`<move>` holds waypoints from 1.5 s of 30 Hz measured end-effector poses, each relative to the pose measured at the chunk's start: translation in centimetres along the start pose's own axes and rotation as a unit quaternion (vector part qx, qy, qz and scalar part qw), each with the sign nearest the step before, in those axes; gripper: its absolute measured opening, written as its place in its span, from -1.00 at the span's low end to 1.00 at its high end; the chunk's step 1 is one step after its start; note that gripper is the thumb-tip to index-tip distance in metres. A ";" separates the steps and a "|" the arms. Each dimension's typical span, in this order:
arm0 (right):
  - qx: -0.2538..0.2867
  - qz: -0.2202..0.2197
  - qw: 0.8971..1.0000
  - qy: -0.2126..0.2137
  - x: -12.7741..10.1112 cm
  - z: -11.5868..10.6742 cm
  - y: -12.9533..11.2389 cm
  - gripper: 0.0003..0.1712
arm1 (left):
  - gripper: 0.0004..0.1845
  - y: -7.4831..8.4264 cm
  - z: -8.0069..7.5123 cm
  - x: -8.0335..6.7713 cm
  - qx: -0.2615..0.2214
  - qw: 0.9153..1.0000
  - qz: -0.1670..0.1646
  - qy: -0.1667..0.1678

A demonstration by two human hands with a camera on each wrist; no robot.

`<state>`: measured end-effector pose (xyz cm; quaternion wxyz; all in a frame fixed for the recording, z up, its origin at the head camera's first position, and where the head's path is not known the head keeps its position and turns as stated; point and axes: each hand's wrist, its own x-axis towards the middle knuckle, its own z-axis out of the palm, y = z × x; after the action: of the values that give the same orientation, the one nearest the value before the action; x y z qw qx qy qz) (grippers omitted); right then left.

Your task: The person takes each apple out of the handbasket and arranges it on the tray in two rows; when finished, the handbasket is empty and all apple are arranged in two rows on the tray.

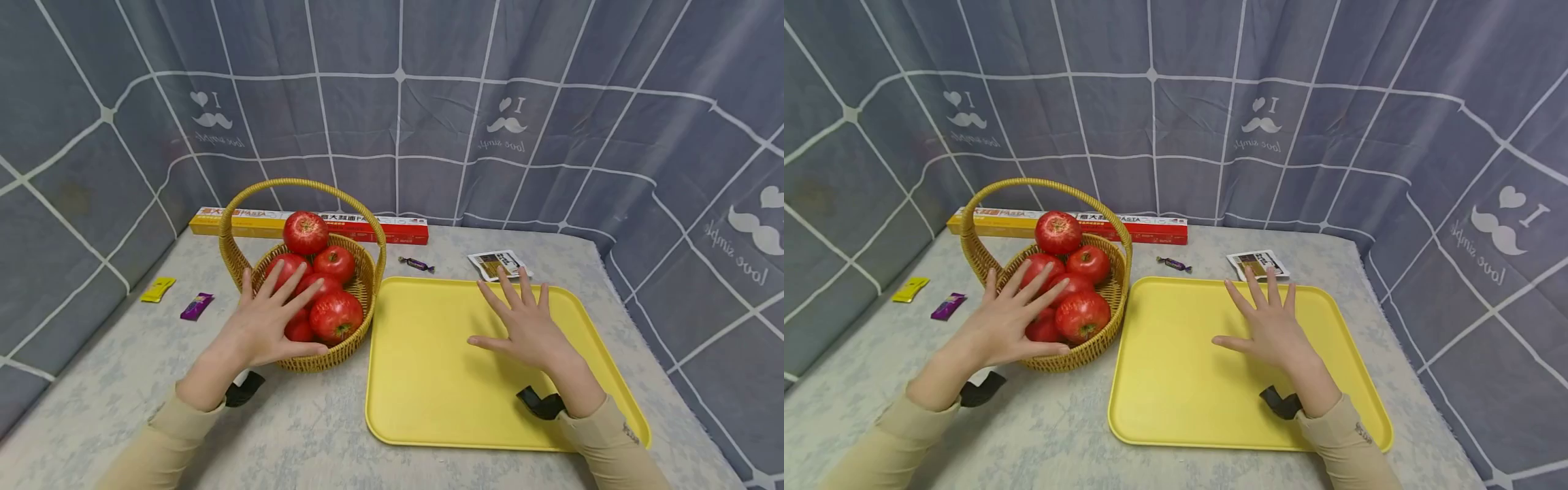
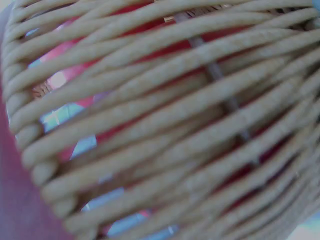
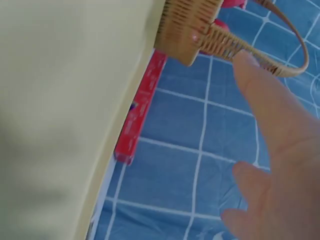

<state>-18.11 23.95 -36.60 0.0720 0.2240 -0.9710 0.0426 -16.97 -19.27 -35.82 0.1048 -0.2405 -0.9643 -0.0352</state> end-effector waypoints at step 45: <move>0.457 -0.039 0.886 0.062 22.6 -1.3 -22.4 -0.21 | -0.25 -4.9 4.5 -6.2 -0.428 0.891 -0.128 0.079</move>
<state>-28.14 -5.70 -30.56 0.0228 0.2669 -0.8279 0.4929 -14.82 -25.91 -41.66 0.0622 -0.1326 -0.8666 -0.4770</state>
